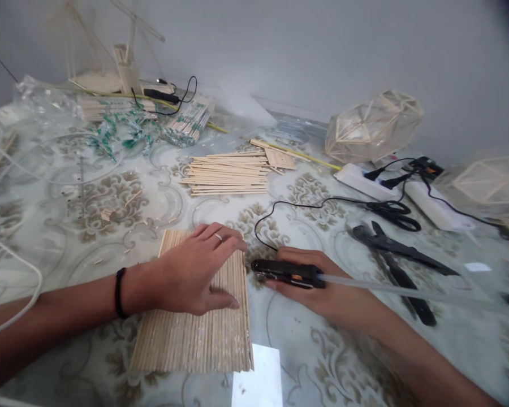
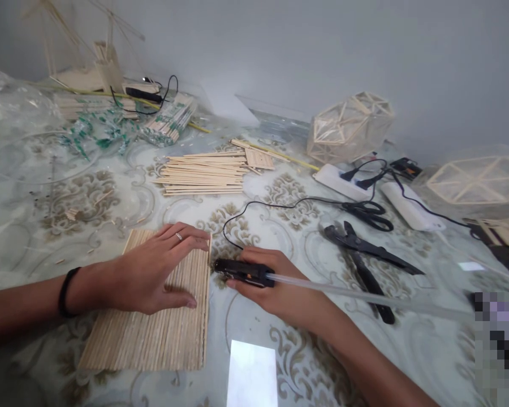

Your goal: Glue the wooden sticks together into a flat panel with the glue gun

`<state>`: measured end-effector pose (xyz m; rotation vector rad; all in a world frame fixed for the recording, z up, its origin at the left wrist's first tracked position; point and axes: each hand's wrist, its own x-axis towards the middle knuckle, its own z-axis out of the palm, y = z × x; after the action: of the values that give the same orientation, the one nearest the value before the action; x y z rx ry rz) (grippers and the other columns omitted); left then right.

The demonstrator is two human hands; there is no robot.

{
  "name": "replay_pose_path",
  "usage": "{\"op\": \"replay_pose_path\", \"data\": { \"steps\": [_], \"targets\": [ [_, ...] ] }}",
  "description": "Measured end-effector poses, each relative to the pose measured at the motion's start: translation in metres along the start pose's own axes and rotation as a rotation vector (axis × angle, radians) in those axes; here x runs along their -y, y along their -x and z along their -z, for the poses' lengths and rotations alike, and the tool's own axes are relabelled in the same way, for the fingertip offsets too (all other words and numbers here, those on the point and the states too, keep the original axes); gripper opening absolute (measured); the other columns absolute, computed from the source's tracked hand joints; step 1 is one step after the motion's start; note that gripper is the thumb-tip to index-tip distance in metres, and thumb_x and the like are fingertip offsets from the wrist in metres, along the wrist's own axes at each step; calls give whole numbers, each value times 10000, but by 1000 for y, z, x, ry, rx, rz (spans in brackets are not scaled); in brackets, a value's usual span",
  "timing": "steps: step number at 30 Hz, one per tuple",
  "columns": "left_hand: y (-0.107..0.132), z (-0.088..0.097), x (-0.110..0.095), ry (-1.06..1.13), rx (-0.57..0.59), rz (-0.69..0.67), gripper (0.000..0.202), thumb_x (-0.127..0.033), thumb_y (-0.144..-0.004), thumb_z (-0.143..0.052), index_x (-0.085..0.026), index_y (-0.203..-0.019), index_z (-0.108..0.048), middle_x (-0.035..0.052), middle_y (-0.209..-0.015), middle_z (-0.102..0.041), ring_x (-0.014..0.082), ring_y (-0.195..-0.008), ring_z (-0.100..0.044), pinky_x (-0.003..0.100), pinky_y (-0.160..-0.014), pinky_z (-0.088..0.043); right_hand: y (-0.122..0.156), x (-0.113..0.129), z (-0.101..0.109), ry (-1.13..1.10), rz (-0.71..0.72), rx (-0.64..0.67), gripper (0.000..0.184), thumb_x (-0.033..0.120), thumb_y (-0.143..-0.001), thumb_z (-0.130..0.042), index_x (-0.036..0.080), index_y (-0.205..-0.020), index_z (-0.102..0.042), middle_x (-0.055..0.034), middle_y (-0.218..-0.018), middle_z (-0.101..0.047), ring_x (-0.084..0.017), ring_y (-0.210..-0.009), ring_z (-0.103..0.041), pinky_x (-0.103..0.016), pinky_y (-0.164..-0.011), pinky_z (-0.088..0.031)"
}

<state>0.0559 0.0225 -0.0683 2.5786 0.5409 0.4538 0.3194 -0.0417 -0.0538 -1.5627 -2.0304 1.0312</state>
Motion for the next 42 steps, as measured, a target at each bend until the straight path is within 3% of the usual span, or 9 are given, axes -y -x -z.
{"op": "replay_pose_path", "data": {
  "steps": [5,15,19,26,33,42],
  "targets": [
    [-2,2,-2,20,6,20,713,-453,-762,-859,-168,-1304,-494,197,-1386,-571,373,-1312,-518,564,-1100,-432,-7,4,12,1,-25,96,276,362,-883,-710,214,-701,-564,30,-674,-528,-149,-630,-500,-283,-571,-402],
    [-1,0,1,8,5,16,716,-496,-770,-846,-161,-1289,-485,193,-1335,-591,375,-1270,-533,570,-1065,-447,-10,4,9,7,-15,104,257,342,-874,-690,213,-692,-562,33,-651,-516,-148,-610,-484,-285,-550,-378],
    [-1,1,0,13,9,22,704,-483,-761,-860,-158,-1261,-486,191,-1314,-600,370,-1249,-545,560,-1054,-455,-10,3,8,15,-7,93,220,343,-875,-688,207,-720,-611,24,-666,-550,-154,-624,-513,-288,-563,-402],
    [-2,0,0,35,9,35,675,-498,-758,-854,-175,-1230,-495,183,-1300,-608,371,-1233,-550,565,-1041,-455,-11,3,6,47,6,65,280,355,-895,-681,210,-682,-570,30,-648,-541,-149,-618,-500,-288,-567,-398],
    [-3,3,-3,49,17,80,533,-482,-749,-844,-203,-1015,-475,197,-1284,-615,382,-1174,-568,566,-976,-469,-11,-4,1,13,-23,6,242,379,-904,-686,200,-746,-648,26,-657,-572,-150,-618,-496,-281,-556,-393],
    [-4,2,-2,42,17,64,528,-481,-755,-837,-209,-997,-455,196,-1272,-616,378,-1170,-569,563,-983,-463,-12,-1,-3,19,-36,-54,203,360,-907,-698,190,-795,-698,31,-652,-579,-141,-606,-511,-262,-538,-396]
  ]
}}
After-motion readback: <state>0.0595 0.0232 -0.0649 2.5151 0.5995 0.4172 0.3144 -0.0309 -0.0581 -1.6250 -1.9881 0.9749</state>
